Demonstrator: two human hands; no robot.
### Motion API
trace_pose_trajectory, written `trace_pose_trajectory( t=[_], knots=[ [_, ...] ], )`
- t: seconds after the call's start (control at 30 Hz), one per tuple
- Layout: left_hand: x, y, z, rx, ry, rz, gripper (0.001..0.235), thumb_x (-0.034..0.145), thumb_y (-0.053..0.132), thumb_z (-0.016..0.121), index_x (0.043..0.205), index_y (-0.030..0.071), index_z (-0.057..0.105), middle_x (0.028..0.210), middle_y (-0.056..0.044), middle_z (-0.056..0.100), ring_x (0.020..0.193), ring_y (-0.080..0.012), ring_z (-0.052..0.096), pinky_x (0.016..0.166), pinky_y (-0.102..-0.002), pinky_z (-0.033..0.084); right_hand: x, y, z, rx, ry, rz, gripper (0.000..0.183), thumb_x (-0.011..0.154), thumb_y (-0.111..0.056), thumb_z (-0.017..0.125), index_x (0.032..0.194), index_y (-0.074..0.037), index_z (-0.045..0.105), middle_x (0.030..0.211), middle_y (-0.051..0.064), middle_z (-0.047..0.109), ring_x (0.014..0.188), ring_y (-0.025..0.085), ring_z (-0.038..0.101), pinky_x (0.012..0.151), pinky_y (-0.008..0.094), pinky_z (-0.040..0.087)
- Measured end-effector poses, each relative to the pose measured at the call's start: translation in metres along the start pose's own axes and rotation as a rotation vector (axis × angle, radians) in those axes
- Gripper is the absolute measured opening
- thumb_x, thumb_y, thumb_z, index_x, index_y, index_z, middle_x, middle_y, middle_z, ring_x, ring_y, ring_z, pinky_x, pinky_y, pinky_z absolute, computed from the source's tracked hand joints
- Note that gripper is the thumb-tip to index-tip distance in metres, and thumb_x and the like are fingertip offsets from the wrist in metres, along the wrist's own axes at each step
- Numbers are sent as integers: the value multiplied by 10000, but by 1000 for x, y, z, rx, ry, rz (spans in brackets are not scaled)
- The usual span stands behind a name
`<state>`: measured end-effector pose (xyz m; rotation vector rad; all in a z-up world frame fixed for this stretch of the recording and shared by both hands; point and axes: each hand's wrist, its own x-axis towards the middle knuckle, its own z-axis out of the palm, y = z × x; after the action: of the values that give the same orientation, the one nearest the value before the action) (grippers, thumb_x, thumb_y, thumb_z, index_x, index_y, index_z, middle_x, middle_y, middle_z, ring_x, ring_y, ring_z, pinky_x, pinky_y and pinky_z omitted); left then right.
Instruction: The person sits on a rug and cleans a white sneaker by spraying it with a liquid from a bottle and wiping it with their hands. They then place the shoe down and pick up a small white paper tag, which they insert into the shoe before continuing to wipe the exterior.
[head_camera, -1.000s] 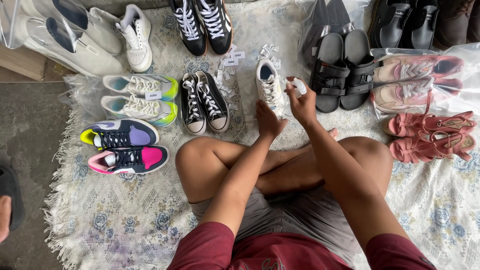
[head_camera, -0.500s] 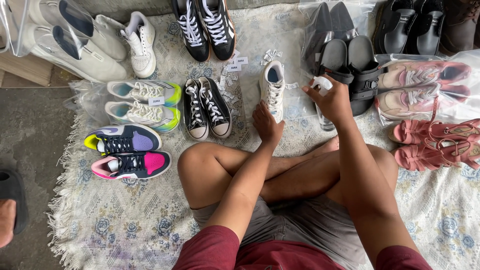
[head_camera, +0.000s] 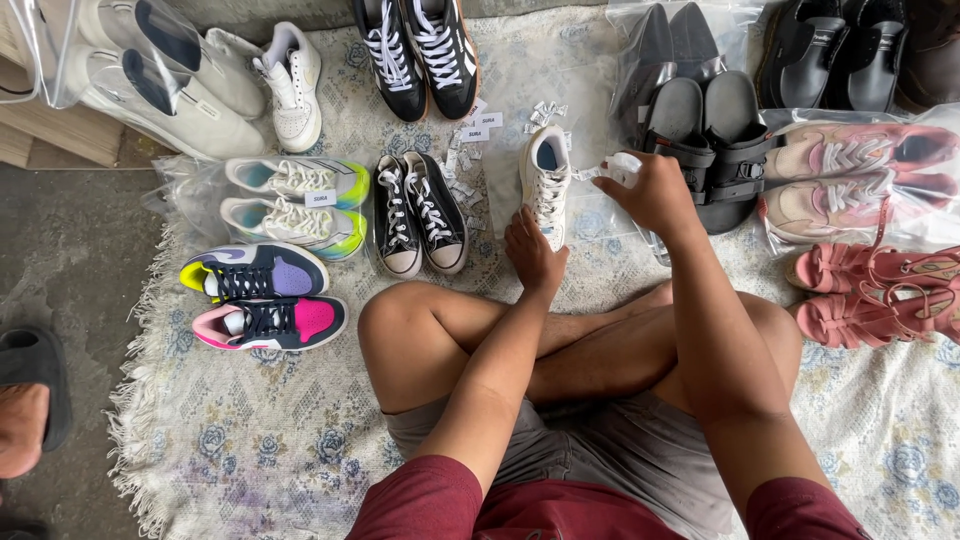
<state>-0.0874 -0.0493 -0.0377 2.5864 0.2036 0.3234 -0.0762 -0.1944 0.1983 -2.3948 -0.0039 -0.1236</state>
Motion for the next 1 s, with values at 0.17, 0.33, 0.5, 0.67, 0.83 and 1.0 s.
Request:
trace_pose_trajectory(
  t=[0.17, 0.33, 0.5, 0.67, 0.83, 1.0],
  knots=[
    [1, -3, 3, -59, 33, -8, 1160, 500, 212, 917, 1494, 0, 357, 1371, -212, 476, 1233, -416, 509, 950, -543, 519, 12, -5, 7, 3, -21, 16, 252, 880, -193, 790, 1029, 10, 776, 921, 244, 745, 864, 433, 714, 761, 467, 548],
    [3, -1, 2, -105, 55, -9, 1178, 468, 208, 919, 1482, -19, 364, 1340, -234, 494, 1197, -433, 530, 960, -551, 509, 17, 11, 21, -38, -58, 37, 295, 882, -219, 792, 1034, 33, 771, 939, 247, 747, 837, 414, 721, 748, 458, 555],
    [11, 6, -12, -204, -70, -110, 1164, 520, 246, 903, 1507, -9, 340, 1364, -216, 497, 1229, -431, 517, 951, -580, 498, -11, 11, 14, 38, -261, 32, 517, 843, -270, 848, 1302, -92, 691, 595, 171, 633, 472, 224, 479, 530, 351, 411],
    [19, 5, -16, -213, -40, -81, 1152, 499, 281, 900, 1497, 7, 395, 1343, -191, 546, 1212, -406, 557, 904, -570, 525, -26, -3, 8, -124, -359, 64, 456, 849, -293, 820, 1221, -43, 733, 837, 284, 722, 732, 414, 681, 651, 463, 515],
    [20, 3, -10, -198, -70, -71, 1163, 536, 326, 887, 1528, 10, 370, 1426, -186, 518, 1277, -374, 540, 951, -527, 527, -36, 5, 23, -224, -353, 98, 519, 838, -337, 805, 1254, -36, 730, 941, 293, 741, 875, 478, 710, 754, 553, 562],
    [18, 7, -13, -173, -65, -37, 1150, 550, 296, 884, 1528, -16, 366, 1418, -228, 517, 1260, -405, 549, 935, -540, 537, -40, 30, 43, -357, -330, 73, 485, 844, -354, 790, 1232, -65, 753, 931, 220, 767, 839, 418, 741, 729, 512, 586]
  ],
)
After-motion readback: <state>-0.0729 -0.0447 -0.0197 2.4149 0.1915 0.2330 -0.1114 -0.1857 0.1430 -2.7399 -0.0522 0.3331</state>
